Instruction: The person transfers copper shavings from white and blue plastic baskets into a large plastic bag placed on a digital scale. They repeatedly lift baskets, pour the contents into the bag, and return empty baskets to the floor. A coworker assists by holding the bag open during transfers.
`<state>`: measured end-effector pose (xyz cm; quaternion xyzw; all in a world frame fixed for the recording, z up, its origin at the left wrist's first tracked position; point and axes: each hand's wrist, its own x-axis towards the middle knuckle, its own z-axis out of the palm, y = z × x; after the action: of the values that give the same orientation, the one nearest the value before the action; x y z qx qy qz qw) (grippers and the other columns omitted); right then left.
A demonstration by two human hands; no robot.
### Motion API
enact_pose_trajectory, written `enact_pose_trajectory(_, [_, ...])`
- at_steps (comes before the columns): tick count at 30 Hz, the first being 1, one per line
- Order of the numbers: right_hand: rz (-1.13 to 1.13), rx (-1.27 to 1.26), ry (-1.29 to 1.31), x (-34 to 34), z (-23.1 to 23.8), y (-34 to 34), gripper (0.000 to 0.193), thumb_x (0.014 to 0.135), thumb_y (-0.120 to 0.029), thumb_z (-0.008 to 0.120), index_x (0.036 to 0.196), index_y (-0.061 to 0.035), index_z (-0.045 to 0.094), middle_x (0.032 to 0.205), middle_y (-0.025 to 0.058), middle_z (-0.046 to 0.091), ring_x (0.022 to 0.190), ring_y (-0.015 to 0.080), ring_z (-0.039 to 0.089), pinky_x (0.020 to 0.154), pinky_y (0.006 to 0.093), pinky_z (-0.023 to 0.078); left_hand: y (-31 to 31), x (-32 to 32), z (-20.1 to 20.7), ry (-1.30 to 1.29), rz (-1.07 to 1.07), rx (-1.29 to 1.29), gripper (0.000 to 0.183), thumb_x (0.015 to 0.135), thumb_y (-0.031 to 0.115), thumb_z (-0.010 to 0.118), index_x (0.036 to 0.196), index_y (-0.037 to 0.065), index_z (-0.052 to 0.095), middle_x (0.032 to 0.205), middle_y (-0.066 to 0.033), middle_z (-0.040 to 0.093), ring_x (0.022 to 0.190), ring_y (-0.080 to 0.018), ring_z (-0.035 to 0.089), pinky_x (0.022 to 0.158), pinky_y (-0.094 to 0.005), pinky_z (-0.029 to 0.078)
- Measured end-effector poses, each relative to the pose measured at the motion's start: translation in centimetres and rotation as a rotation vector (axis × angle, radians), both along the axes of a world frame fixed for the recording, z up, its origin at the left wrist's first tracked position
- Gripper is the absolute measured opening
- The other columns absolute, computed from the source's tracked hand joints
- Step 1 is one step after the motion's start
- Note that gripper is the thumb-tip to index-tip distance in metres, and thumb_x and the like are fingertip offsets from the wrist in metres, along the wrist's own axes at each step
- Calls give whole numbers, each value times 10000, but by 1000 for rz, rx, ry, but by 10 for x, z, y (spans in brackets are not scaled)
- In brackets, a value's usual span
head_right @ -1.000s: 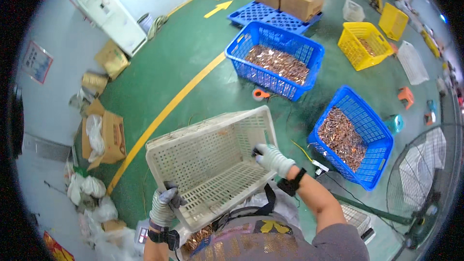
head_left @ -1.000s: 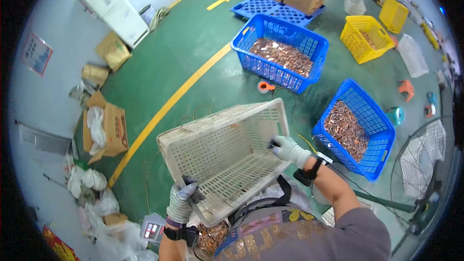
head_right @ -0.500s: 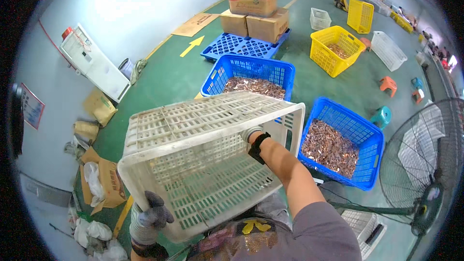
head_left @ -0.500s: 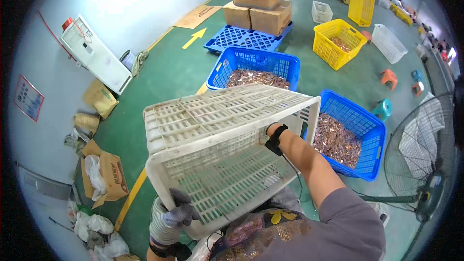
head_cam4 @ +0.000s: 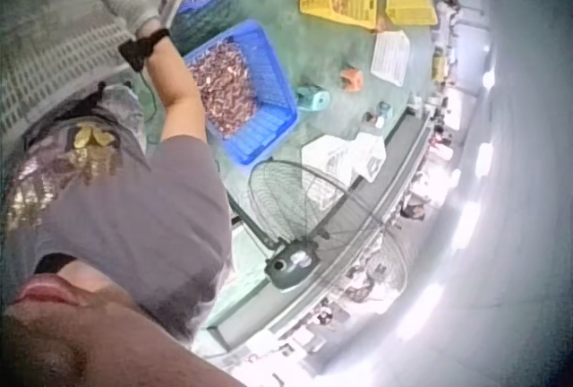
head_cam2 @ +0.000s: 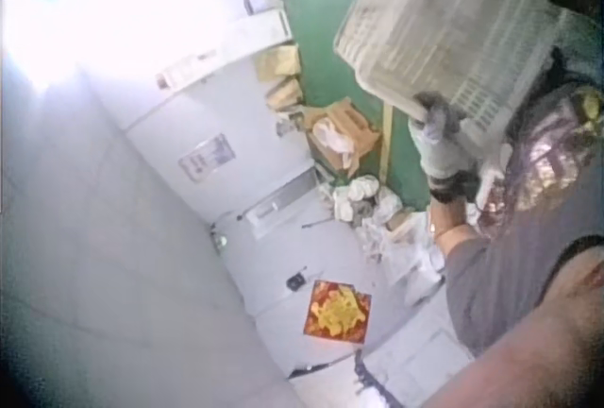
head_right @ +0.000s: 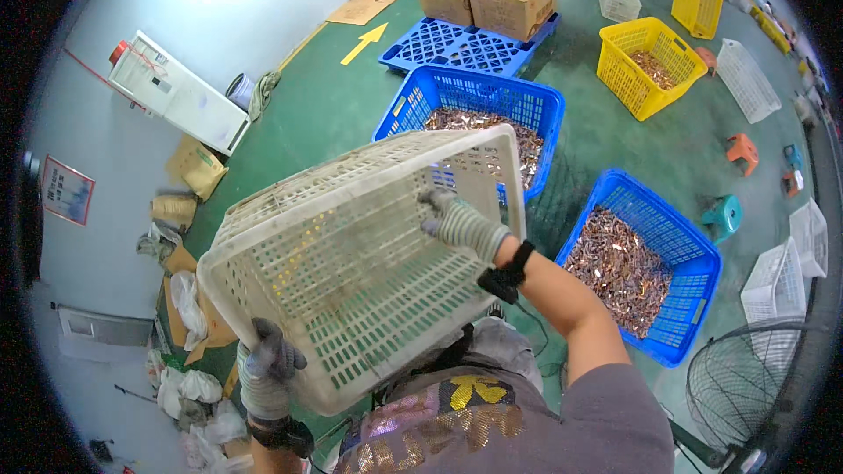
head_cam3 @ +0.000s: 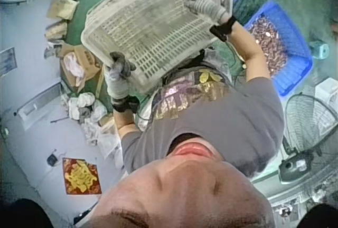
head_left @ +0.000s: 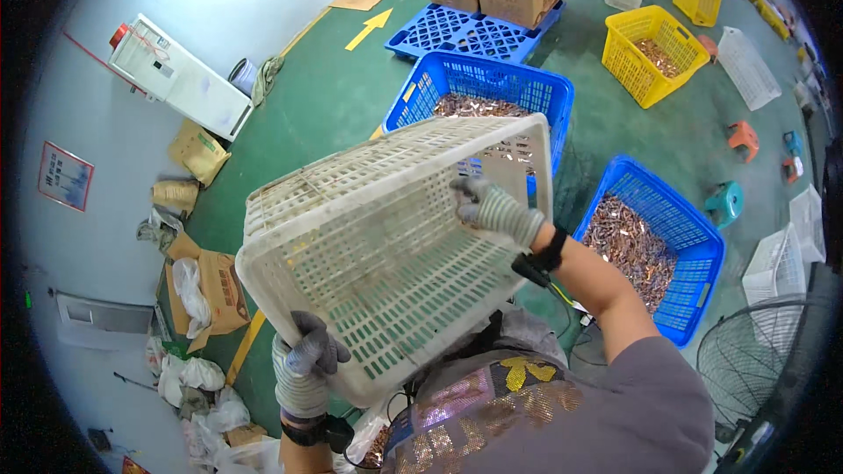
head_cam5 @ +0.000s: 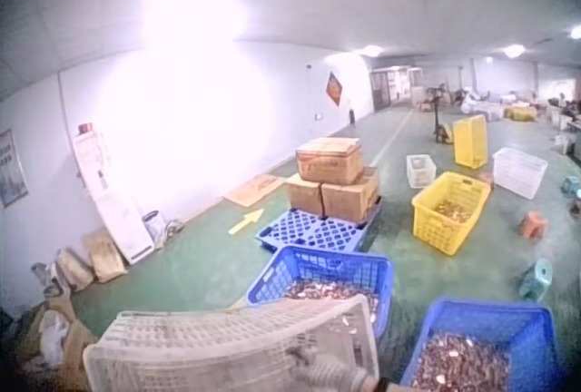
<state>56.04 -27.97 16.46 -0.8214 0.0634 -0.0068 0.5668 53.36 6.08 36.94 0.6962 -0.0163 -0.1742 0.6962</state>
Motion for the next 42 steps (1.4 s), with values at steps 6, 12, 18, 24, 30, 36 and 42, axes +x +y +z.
enact_pose_trajectory(6, [307,337,-88,-49,25,25,631,865,-234,645,1401,-7,403,1296,161,547,1163,284,541,1022,365,415,-84,55,-28,-111,44,32,190,816,155,678,925,41,571,575,8,482,483,-100,471,546,-295,485])
enact_pose_trajectory(12, [-1,1075,-114,-9,67,-26,771,884,-209,665,1485,-21,221,1363,177,462,1218,243,484,1014,378,425,-155,105,-66,-340,-56,243,132,792,96,730,769,38,612,672,-9,625,571,-97,548,542,-279,453])
enact_pose_trajectory(18, [-156,1461,-439,86,109,-79,592,899,-251,622,1391,-22,385,1334,146,516,1259,261,490,1057,423,414,-215,174,-124,-810,-182,383,247,745,177,789,676,53,587,588,-67,612,490,-137,533,478,-320,431])
enact_pose_trajectory(24, [-432,1450,-443,134,88,-113,508,873,-174,572,1332,11,454,1309,142,553,1175,294,559,1069,467,405,-258,278,-174,-1052,-532,446,316,683,199,808,657,52,529,622,-129,589,546,-257,565,523,-367,448])
enact_pose_trajectory(30, [-474,1419,-731,157,46,-90,745,736,-105,591,1443,-64,361,1425,150,449,1326,323,416,1128,495,329,-257,364,-204,-1246,-1011,281,156,609,105,705,665,102,559,641,-139,561,652,-374,559,588,-477,434])
enact_pose_trajectory(36, [-471,1631,-566,204,21,-127,705,713,-64,625,1389,-47,426,1337,163,532,1229,331,514,1097,500,368,-298,439,-209,-1132,-1204,366,218,614,175,742,657,72,555,608,-161,525,578,-385,510,549,-460,405])
enact_pose_trajectory(42, [-503,1492,-649,211,45,-149,902,594,-31,737,1423,-58,384,1383,156,496,1258,351,483,1104,499,358,-321,445,-182,-1239,-1195,427,199,620,196,731,747,68,647,675,-165,593,663,-394,577,600,-475,450])
